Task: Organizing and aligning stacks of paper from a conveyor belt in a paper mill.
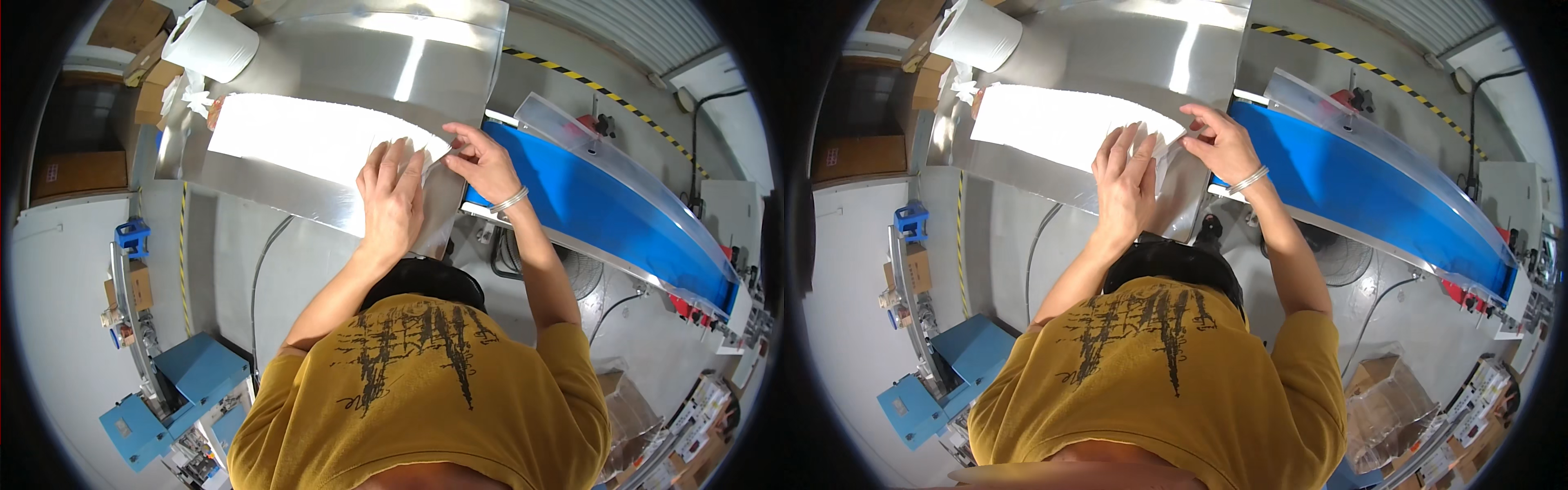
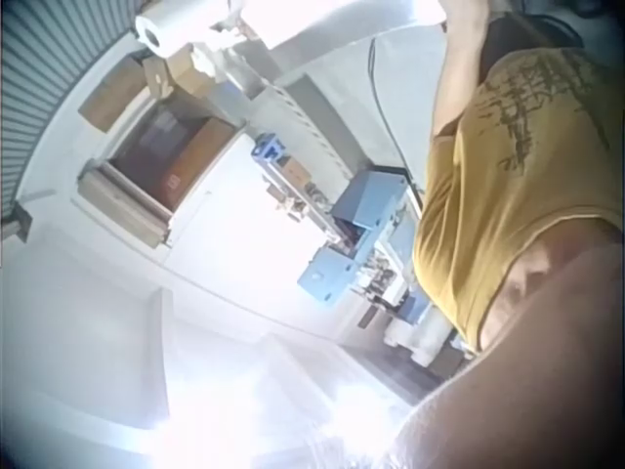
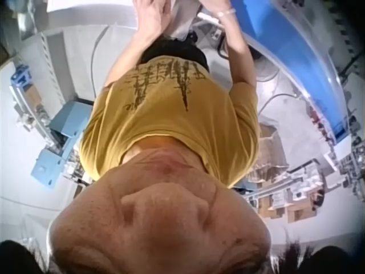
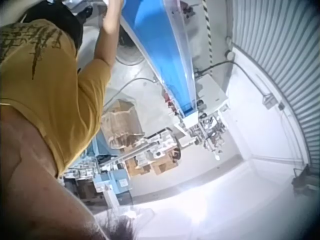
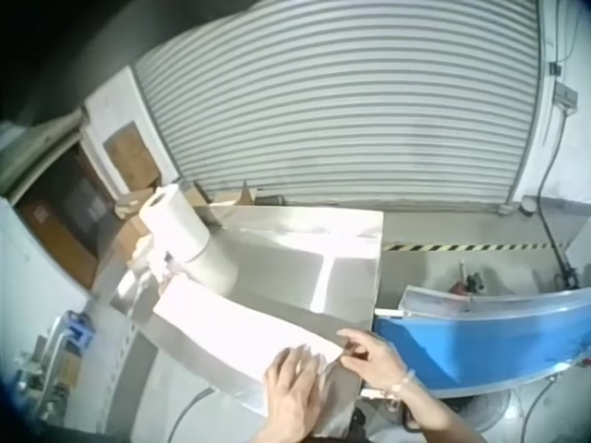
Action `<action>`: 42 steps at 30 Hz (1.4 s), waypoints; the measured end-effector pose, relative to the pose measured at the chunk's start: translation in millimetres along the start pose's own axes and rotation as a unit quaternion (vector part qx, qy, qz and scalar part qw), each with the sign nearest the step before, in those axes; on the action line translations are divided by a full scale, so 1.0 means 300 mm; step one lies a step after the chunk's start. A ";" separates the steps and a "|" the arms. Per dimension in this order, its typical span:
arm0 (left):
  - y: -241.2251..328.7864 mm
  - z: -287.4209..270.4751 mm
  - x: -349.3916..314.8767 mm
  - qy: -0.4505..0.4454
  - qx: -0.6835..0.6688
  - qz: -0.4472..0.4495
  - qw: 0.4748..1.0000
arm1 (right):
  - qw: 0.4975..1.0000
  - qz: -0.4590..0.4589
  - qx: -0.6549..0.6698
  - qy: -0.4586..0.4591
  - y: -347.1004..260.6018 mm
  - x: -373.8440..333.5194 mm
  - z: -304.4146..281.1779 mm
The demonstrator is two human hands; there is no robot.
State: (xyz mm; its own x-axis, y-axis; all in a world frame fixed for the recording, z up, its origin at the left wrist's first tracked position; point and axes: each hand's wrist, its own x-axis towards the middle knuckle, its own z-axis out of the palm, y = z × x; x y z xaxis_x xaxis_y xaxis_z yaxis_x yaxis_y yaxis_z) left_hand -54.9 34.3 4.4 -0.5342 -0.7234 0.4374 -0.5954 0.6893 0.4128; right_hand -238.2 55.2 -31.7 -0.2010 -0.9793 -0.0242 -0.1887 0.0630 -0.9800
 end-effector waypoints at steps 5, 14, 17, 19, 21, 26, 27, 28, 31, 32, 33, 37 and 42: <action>0.008 -0.002 -0.006 0.008 0.004 -0.007 1.000 | 0.998 -0.018 0.035 -0.048 0.036 0.013 -0.031; -0.014 -0.056 0.013 0.015 0.009 0.019 1.000 | 0.984 -0.105 -0.053 -0.136 -0.015 0.053 -0.053; -0.040 -0.022 0.039 -0.019 -0.016 0.045 0.999 | 0.963 -0.230 -0.102 -0.096 0.087 0.095 -0.043; -0.062 -0.002 0.048 -0.034 0.028 0.101 0.994 | 0.960 -0.250 -0.097 -0.079 0.116 0.109 -0.032; -0.171 -0.010 0.033 -0.025 -0.019 0.067 0.997 | 0.940 -0.310 -0.125 -0.068 0.162 0.223 0.073; -0.169 0.009 0.103 -0.039 0.106 0.142 0.983 | 0.927 -0.270 -0.259 -0.018 0.197 0.322 0.077; -0.134 0.003 0.105 -0.049 0.113 0.132 0.984 | 0.924 -0.272 -0.268 -0.007 0.205 0.306 0.062; -0.146 0.022 0.106 -0.039 0.119 0.154 0.980 | 0.921 -0.273 -0.277 0.004 0.217 0.287 0.040; -0.163 0.051 0.121 -0.033 0.159 0.142 0.976 | 0.933 -0.227 -0.279 0.002 0.186 0.244 0.015; -0.230 0.109 0.149 -0.008 0.171 0.128 0.977 | 0.948 -0.200 -0.249 -0.008 0.187 0.238 0.008; -0.237 0.116 0.154 -0.012 0.163 0.126 0.979 | 0.960 -0.176 -0.216 -0.021 0.188 0.235 0.016; -0.252 0.063 0.168 -0.002 0.142 0.157 0.977 | 0.965 -0.182 -0.190 -0.014 0.163 0.270 0.048; -0.353 0.019 0.204 -0.052 0.002 0.298 0.953 | 0.967 -0.230 -0.102 -0.048 0.189 0.298 0.139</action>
State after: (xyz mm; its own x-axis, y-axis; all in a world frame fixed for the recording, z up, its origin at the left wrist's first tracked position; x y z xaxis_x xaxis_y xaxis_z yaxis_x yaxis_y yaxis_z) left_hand -27.9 -83.1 -17.2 -0.8347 -0.2035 0.5118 -0.1696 0.9790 0.1128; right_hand -226.9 -36.8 -97.7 0.0385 -0.9256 0.3765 -0.4247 -0.3562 -0.8323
